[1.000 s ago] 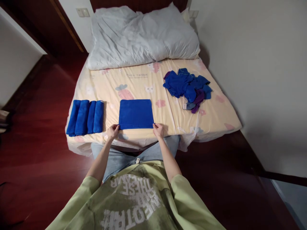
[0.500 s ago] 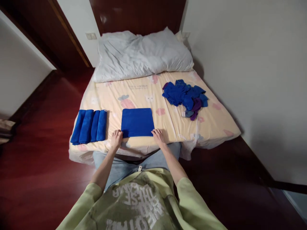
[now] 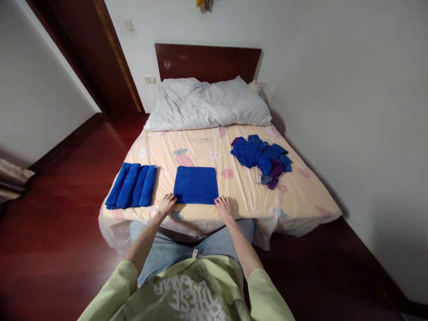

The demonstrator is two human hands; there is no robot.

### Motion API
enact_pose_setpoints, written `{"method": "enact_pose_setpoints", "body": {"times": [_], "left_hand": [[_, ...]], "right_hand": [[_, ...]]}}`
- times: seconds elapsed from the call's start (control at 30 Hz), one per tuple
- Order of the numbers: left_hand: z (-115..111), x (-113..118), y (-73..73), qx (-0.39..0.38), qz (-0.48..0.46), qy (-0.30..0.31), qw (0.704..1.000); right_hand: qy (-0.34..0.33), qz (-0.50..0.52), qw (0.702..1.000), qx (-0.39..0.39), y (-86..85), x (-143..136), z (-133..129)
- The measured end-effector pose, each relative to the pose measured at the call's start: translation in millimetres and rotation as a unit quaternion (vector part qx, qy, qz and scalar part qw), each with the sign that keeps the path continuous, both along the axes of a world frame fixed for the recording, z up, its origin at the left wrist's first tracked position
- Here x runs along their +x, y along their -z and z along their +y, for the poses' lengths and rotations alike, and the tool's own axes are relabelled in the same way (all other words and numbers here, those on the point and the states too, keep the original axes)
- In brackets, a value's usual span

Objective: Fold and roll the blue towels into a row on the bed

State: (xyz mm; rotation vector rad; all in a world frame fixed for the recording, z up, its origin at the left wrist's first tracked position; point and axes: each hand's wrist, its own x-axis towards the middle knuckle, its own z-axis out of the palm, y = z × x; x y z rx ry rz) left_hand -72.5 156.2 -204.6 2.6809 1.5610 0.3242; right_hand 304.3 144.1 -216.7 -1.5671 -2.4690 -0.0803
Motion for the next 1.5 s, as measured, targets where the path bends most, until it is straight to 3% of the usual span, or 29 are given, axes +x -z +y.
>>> {"method": "enact_pose_setpoints", "body": {"times": [0.1, 0.2, 0.33, 0.57, 0.73, 0.9, 1.0, 1.1, 1.33, 1.5], "left_hand": [[-10.0, -14.2, 11.4, -0.004, -0.01, 0.04, 0.999], [-35.4, -30.8, 31.4, -0.012, -0.03, 0.082, 0.996], [-62.4, -38.5, 46.0, -0.027, -0.084, 0.055, 0.995], [-61.7, -33.7, 26.6, -0.054, -0.169, 0.031, 0.984], [-55.3, -30.1, 16.6, -0.081, -0.277, 0.016, 0.957], [-42.5, -24.6, 8.0, -0.127, -0.313, -0.1, 0.936], [-32.7, -21.4, 5.5, -0.146, -0.307, -0.163, 0.926], [-23.2, -18.6, 5.1, -0.162, -0.301, -0.181, 0.922], [-7.3, -13.7, -1.5, -0.2, -0.251, -0.224, 0.92], [0.3, -12.6, -5.7, -0.216, -0.218, -0.242, 0.921]], "right_hand": [[-0.045, 0.01, 0.999, 0.006, 2.3, 10.7, -13.1], [-0.088, 0.028, 0.996, 0.006, 11.6, 21.2, -34.2], [-0.077, 0.077, 0.994, 0.01, 20.8, 22.2, -50.4], [-0.107, 0.115, 0.987, -0.017, 13.4, 24.8, -46.0], [-0.104, 0.203, 0.972, -0.052, 10.7, 32.1, -40.1], [0.001, 0.334, 0.937, -0.106, 12.0, 32.0, -24.8], [0.096, 0.411, 0.886, -0.191, 12.1, 28.6, -13.5], [0.137, 0.449, 0.846, -0.253, 10.6, 25.4, -2.7], [0.12, 0.436, 0.864, -0.224, 18.4, 25.4, 12.0], [0.156, 0.434, 0.861, -0.214, 28.5, 21.6, 12.7]]}}
